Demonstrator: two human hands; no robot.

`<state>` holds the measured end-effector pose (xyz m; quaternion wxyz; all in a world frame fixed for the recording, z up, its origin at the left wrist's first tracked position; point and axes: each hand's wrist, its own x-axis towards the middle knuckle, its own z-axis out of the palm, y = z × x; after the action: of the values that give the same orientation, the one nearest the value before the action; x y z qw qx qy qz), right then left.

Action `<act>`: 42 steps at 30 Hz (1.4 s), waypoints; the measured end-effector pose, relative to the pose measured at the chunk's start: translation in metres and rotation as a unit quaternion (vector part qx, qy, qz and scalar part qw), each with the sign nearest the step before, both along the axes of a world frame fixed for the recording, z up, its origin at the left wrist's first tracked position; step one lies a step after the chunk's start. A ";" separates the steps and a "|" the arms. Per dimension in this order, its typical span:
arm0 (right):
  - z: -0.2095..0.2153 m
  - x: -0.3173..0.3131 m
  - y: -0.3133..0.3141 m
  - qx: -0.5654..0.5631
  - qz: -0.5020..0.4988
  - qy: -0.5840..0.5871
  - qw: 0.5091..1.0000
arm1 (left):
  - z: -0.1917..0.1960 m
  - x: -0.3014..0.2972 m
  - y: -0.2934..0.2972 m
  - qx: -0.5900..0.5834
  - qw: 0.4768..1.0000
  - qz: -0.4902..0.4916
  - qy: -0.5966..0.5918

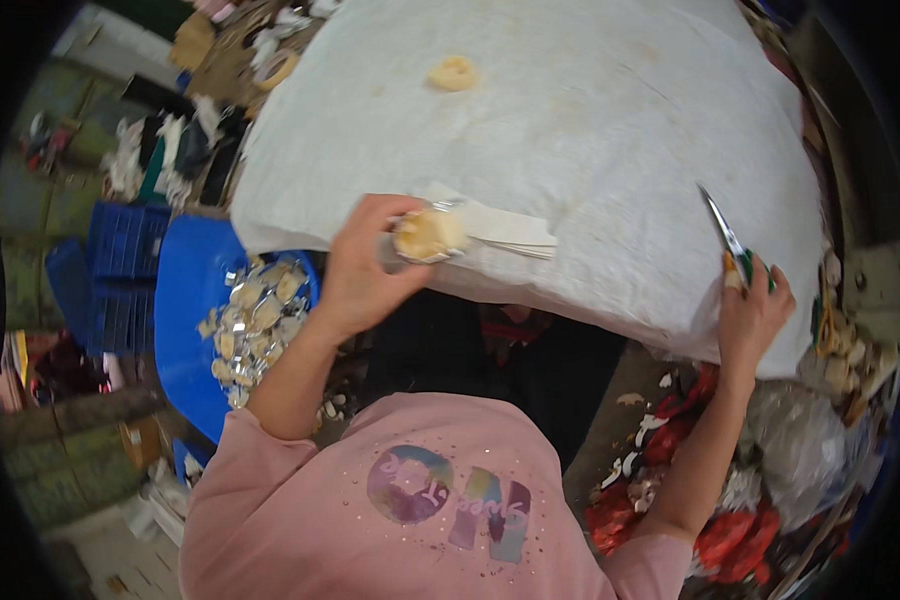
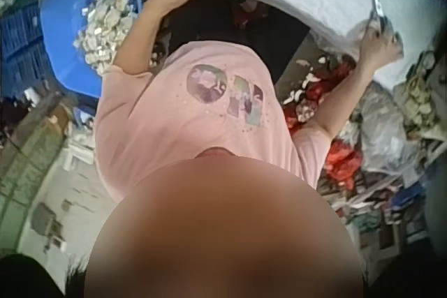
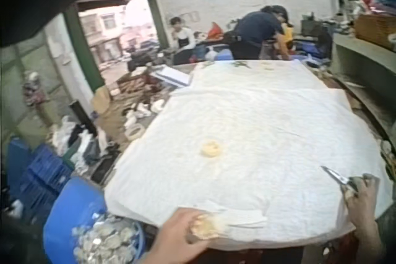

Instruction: Trimming and assembling shoe components using scissors.

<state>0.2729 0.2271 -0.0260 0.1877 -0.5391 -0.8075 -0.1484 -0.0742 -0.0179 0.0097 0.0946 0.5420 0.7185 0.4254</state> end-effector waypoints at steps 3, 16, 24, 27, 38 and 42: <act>0.006 -0.025 -0.007 -0.059 0.082 0.102 0.990 | -0.006 -0.040 -0.070 -0.051 0.978 0.201 0.030; 0.023 -0.178 -0.077 -0.182 0.390 0.155 0.889 | -0.049 -0.072 -0.255 -0.235 0.817 0.485 0.204; 0.027 -0.233 -0.112 -0.214 0.472 0.027 0.855 | -0.039 -0.043 -0.130 -0.031 0.960 0.263 0.092; 0.026 -0.235 -0.109 -0.221 0.451 0.012 0.865 | -0.037 -0.023 -0.093 0.008 0.981 0.159 0.108; 0.029 -0.244 -0.096 -0.329 0.447 0.085 0.828 | -0.032 -0.013 -0.061 0.003 0.993 0.101 0.065; 0.026 -0.239 -0.094 -0.312 0.440 0.060 0.840 | -0.030 -0.008 -0.044 0.016 0.996 0.068 0.054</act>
<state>0.0341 0.1332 0.0000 0.1032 -0.1651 -0.9505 0.2423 -0.0826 -0.0618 -0.0205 0.0175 0.5152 0.7509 0.4128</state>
